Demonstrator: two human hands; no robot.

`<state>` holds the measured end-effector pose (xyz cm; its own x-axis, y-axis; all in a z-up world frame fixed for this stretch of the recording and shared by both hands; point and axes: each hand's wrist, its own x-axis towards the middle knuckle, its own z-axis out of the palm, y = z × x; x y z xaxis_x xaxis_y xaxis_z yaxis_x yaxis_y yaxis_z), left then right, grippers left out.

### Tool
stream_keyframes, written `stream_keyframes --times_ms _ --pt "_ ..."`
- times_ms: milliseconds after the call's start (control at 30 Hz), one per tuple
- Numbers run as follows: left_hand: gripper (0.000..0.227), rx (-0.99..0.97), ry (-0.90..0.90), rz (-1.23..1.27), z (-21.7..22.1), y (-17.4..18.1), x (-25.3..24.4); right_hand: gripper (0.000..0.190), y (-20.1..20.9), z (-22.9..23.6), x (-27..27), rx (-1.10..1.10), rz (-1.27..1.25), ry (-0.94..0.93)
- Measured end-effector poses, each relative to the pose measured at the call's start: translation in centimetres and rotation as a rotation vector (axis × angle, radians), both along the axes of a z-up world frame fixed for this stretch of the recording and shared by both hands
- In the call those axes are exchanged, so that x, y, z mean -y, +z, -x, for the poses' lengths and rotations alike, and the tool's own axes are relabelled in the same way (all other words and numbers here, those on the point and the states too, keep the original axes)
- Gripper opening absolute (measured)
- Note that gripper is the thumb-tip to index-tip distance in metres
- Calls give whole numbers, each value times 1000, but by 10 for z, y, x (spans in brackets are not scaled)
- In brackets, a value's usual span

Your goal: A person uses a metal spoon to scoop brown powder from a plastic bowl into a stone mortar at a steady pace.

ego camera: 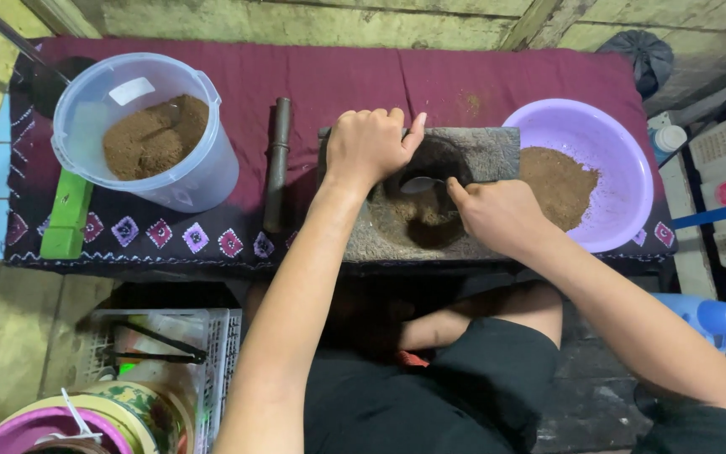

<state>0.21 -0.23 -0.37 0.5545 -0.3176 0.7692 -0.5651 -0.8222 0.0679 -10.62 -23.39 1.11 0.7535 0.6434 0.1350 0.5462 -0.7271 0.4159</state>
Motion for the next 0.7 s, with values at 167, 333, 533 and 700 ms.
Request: stream_keyframes --times_ms 167,333,533,700 --pt "51 6 2 -1 2 1 -1 52 13 12 8 -162 -17 -2" --pt "51 24 21 0 3 0 0 48 28 10 4 -158 -28 39" --pt "52 15 2 -17 3 4 -1 52 7 -4 -6 -64 -96 73" --pt "50 19 19 -24 4 5 -1 52 27 -2 0 -188 -85 138"
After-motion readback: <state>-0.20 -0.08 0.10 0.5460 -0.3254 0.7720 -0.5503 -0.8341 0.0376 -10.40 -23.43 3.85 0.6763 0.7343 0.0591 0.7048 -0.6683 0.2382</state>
